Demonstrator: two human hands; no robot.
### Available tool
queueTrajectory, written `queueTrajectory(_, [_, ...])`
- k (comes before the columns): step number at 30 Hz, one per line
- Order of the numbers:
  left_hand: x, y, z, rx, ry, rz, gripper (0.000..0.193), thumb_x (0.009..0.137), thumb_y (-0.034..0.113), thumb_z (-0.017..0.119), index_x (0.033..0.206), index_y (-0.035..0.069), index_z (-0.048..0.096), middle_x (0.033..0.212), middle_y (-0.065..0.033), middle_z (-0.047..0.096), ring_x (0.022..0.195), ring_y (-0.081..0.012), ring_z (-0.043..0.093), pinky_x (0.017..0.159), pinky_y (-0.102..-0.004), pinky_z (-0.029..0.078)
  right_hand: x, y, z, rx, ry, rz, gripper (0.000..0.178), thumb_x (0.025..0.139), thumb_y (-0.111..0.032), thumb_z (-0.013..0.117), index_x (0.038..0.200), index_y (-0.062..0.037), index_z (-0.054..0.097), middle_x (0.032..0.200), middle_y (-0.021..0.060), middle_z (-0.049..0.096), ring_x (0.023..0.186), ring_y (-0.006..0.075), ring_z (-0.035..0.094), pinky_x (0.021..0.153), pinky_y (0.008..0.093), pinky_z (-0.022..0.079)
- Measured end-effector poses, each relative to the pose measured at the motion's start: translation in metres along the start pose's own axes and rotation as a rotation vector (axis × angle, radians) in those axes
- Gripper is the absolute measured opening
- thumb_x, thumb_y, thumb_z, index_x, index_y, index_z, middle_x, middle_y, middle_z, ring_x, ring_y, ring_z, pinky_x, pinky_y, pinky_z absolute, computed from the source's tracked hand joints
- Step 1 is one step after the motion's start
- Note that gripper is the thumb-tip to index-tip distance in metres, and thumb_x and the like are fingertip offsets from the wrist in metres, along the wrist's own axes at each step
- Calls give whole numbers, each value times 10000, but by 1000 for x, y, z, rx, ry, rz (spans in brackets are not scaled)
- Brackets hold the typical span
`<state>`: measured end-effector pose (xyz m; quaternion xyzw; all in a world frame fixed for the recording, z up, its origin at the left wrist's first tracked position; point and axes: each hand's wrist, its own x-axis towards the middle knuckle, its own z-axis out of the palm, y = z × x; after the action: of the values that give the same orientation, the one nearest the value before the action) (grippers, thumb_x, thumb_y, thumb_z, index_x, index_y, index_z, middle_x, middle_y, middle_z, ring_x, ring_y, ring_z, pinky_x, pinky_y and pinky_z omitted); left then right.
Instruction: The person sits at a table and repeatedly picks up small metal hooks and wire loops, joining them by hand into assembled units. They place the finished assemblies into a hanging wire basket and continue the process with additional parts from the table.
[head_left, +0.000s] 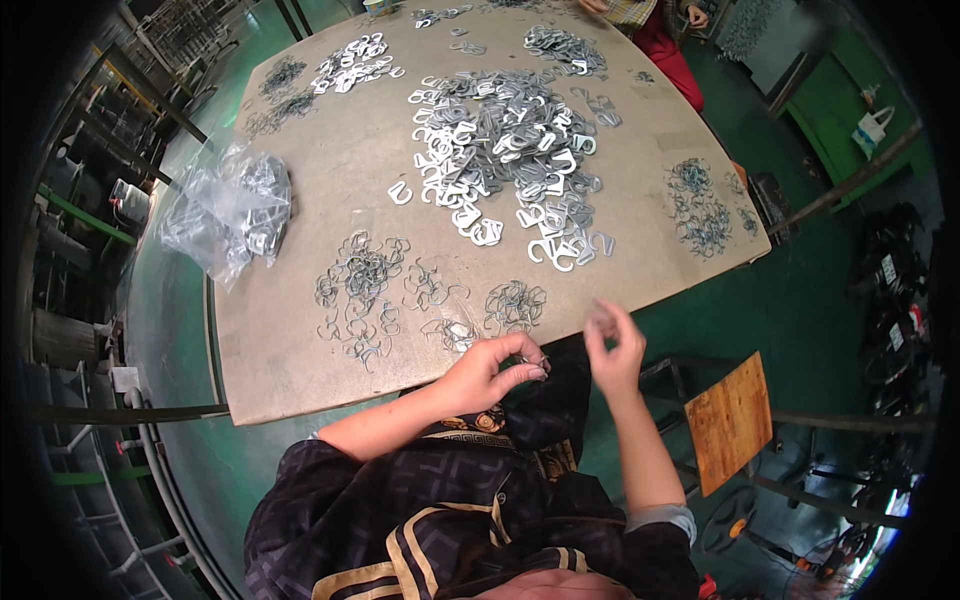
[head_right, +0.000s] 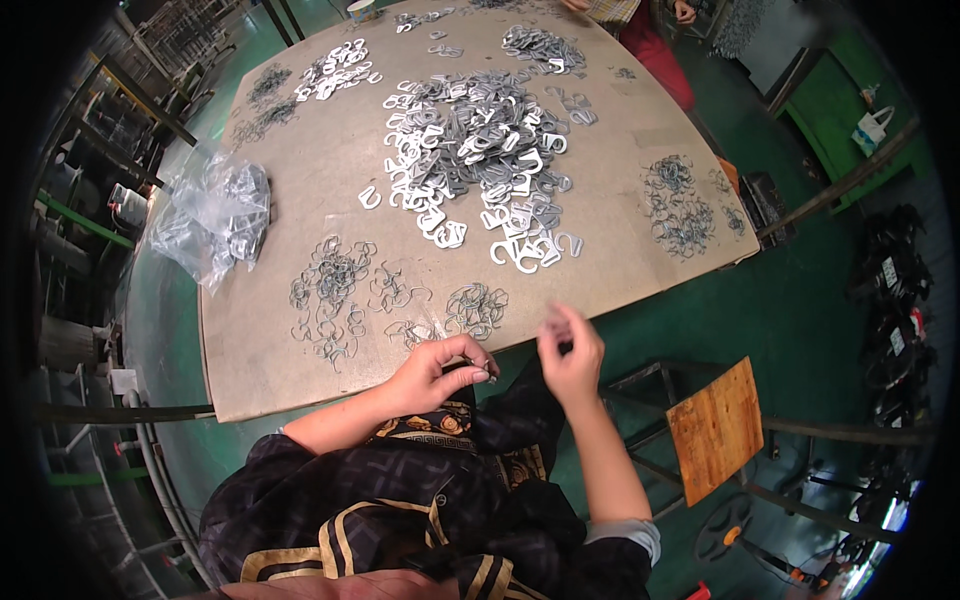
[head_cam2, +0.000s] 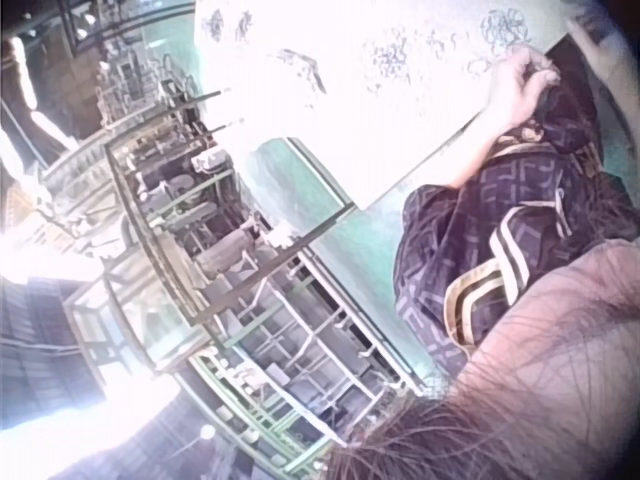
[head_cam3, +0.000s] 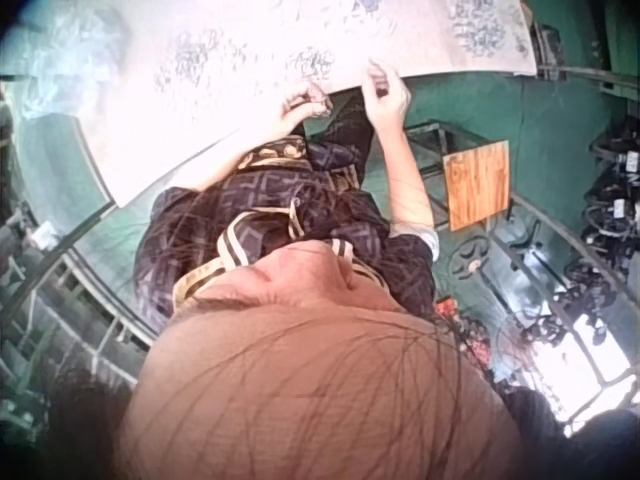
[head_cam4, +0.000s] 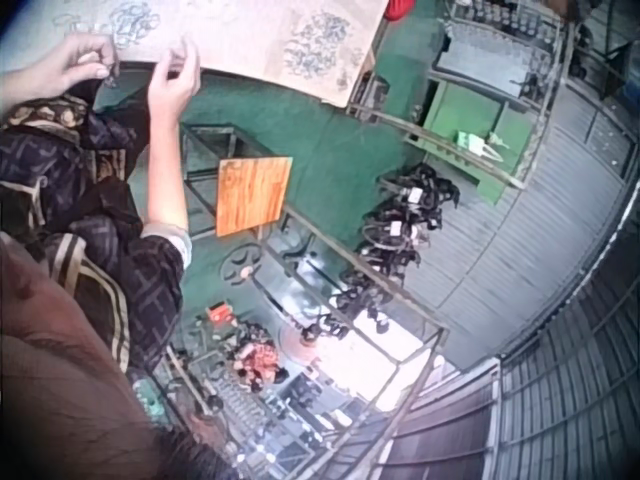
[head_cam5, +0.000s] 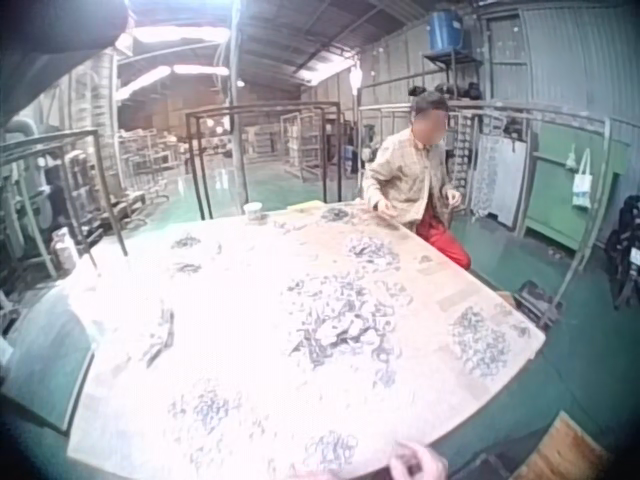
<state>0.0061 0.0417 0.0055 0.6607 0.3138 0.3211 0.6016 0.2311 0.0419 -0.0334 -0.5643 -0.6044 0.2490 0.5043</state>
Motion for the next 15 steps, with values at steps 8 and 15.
queueTrajectory(8, [-3,-7,13,50,-62,1,90,932,70,635,956,6,577,932,-75,679,909,-144,640,831,-289,497,80,67,33,-591,-2,117,382,705,-160,818,1026,-33,653,1009,136,589,1021,323,542,900,422,435])
queueTrajectory(15, [-5,-11,16,48,0,-11,116,900,85,665,938,-1,597,885,-105,680,855,-230,670,769,-333,511,75,56,33,11,58,192,226,758,44,736,920,4,584,822,57,646,668,114,615,613,249,501])
